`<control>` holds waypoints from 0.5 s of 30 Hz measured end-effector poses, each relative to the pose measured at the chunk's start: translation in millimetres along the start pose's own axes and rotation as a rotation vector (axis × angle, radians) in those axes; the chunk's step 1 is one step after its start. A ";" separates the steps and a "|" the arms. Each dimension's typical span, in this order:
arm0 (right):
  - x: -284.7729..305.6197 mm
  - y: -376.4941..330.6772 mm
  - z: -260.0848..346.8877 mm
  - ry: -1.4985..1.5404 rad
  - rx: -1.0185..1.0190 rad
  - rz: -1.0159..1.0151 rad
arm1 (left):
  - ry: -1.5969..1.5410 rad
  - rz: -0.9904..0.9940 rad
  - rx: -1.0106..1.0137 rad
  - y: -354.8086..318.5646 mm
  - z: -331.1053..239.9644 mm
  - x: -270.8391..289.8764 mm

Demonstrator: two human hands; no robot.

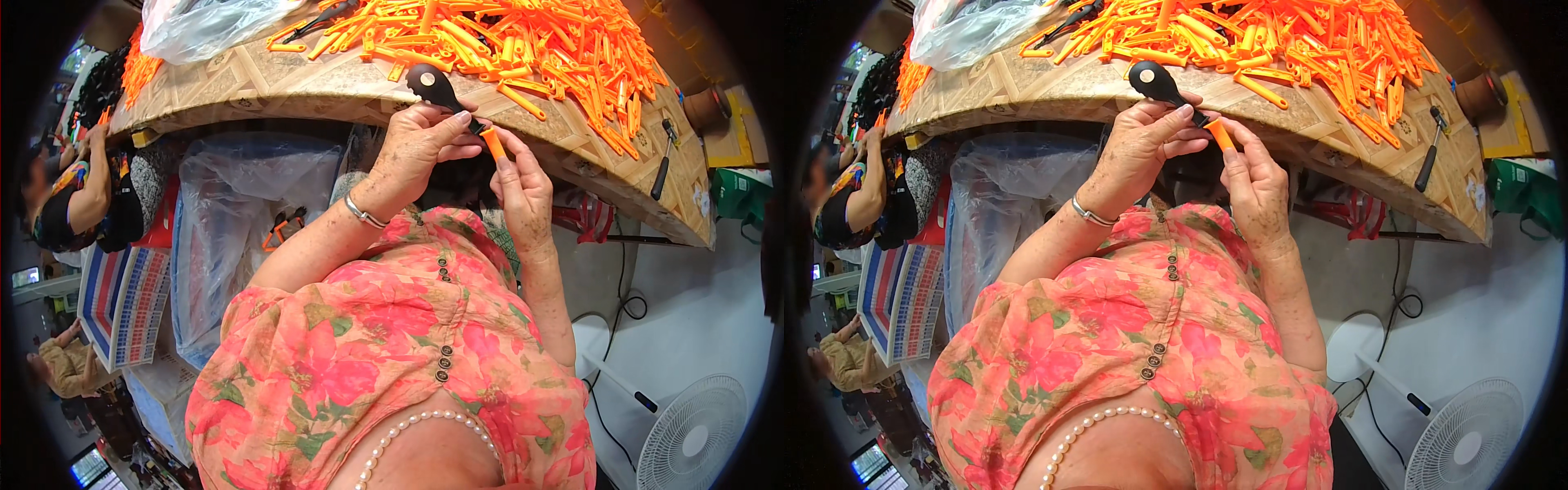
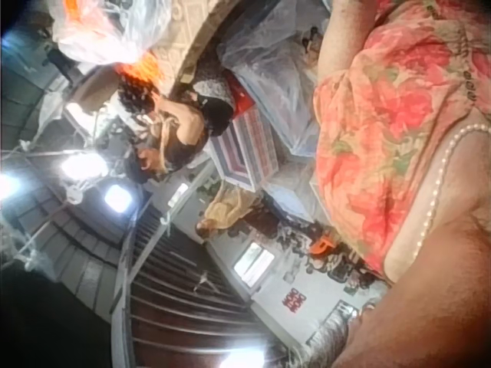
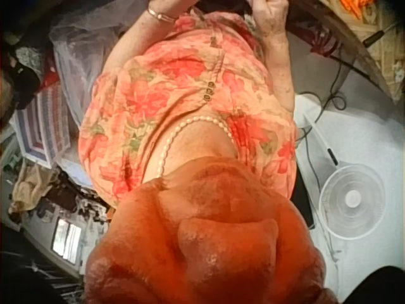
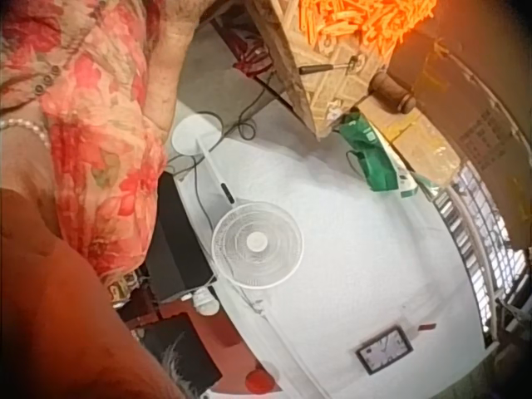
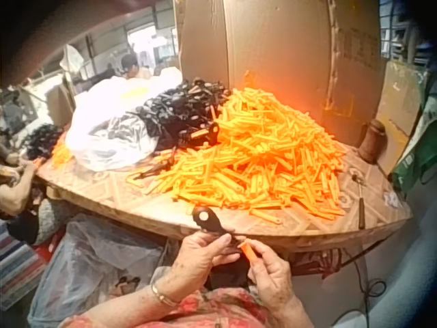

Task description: The person assembles small orange plastic clips by inserting them into a black plastic holder and striking them with a hammer. The person repeatedly picks up orange clips from a pile, secures them in the holder, and uses a hammer to drive them into place, then discards the finished unit.

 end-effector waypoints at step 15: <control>-0.4 0.8 -8.8 0.176 0.010 -0.018 | 0.076 0.002 -0.007 1.2 0.7 -0.2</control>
Point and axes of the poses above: each hand's wrist, its own y-axis towards the middle knuckle, its own x-axis out of the back of the hand, z = x × y, the point moved 4 cm from there along y, towards the middle knuckle, and after that the axes turned 3 degrees about -y, right-handed, at the moved point
